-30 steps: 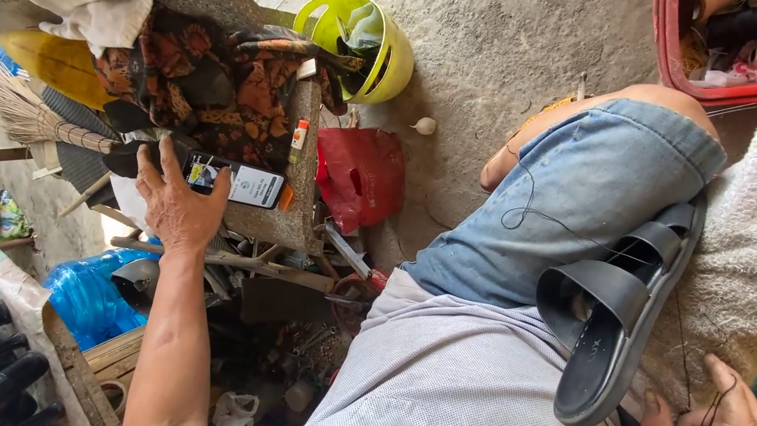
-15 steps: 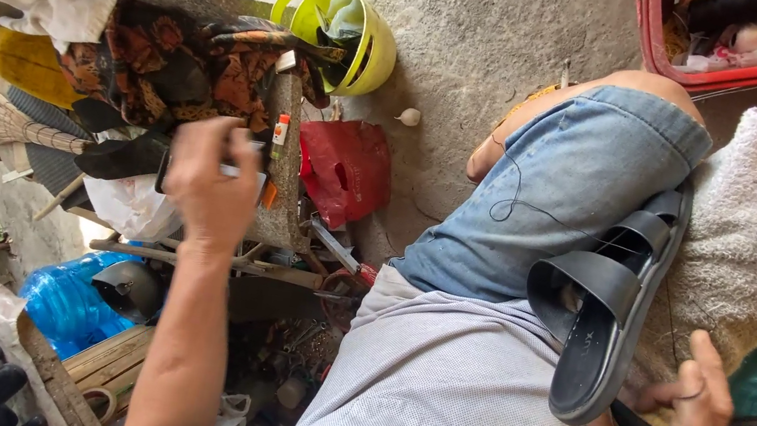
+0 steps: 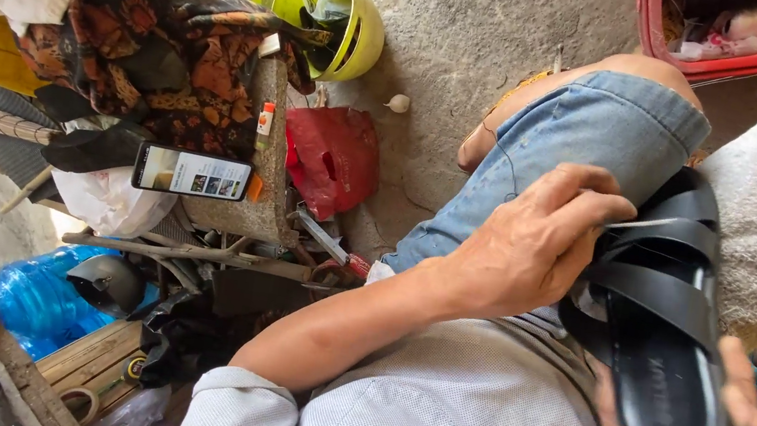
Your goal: Hand-sewing a strap onto a black sandal using a needle and thread to repair it.
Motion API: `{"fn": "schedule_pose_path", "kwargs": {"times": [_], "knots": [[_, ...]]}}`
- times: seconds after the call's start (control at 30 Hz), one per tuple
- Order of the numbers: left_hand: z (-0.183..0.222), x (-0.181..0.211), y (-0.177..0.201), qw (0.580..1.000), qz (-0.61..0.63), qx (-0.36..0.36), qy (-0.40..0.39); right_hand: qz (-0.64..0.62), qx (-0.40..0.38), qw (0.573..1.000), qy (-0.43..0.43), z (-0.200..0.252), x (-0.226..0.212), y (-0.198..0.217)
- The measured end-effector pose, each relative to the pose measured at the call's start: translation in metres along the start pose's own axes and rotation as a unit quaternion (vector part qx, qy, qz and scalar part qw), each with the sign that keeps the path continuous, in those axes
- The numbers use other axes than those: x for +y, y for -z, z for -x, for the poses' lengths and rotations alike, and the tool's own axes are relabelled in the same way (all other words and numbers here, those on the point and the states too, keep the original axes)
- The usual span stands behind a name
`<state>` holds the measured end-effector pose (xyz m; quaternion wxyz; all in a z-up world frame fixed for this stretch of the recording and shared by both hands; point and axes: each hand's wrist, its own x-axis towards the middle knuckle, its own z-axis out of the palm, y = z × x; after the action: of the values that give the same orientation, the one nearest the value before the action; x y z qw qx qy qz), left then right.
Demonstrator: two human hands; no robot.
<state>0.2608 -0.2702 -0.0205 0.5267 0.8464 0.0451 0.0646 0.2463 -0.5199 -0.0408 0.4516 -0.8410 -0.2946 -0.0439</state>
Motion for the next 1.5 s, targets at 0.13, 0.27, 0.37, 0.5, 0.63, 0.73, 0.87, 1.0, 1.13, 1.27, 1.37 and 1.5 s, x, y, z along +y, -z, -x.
{"fn": "schedule_pose_path", "kwargs": {"times": [0.13, 0.27, 0.37, 0.5, 0.63, 0.73, 0.87, 1.0, 1.13, 1.27, 1.37, 1.5], "knots": [[0.012, -0.021, -0.009, 0.997, -0.055, -0.007, -0.045, -0.010, 0.014, 0.998, -0.057, -0.002, -0.002, 0.010], [0.015, -0.015, 0.011, 0.998, -0.034, -0.047, -0.033, 0.016, 0.029, 0.998, -0.050, -0.003, -0.003, 0.012], [0.010, 0.004, 0.028, 0.992, -0.106, -0.068, 0.026, -0.004, 0.053, 0.996, -0.075, -0.010, -0.007, 0.012], [0.004, 0.017, 0.030, 0.991, -0.080, -0.111, 0.007, -0.134, 0.097, 0.964, -0.208, -0.015, -0.016, 0.012], [0.004, 0.025, 0.028, 0.979, -0.077, -0.191, 0.001, -0.174, 0.165, 0.921, -0.308, 0.022, 0.008, 0.009], [0.004, 0.026, 0.021, 0.975, -0.083, -0.201, -0.037, -0.142, 0.180, 0.907, -0.353, 0.034, 0.014, 0.010], [0.004, 0.021, 0.005, 0.974, -0.116, -0.191, -0.038, -0.158, 0.178, 0.901, -0.363, 0.029, 0.014, 0.010], [0.007, 0.012, -0.006, 0.970, -0.139, -0.193, -0.058, -0.202, 0.162, 0.891, -0.373, 0.024, 0.014, 0.010], [0.008, 0.009, -0.010, 0.968, -0.137, -0.203, -0.047, -0.225, 0.171, 0.881, -0.379, 0.029, 0.014, 0.008], [0.004, 0.015, -0.007, 0.966, -0.131, -0.219, -0.044, -0.240, 0.239, 0.845, -0.413, 0.045, 0.009, 0.005], [0.002, 0.019, -0.004, 0.967, -0.121, -0.219, -0.045, 0.167, 0.133, 0.976, -0.034, 0.060, 0.018, 0.012], [0.003, 0.015, -0.006, 0.971, -0.116, -0.202, -0.063, -0.257, 0.259, 0.820, -0.441, 0.054, 0.014, 0.019]]}}
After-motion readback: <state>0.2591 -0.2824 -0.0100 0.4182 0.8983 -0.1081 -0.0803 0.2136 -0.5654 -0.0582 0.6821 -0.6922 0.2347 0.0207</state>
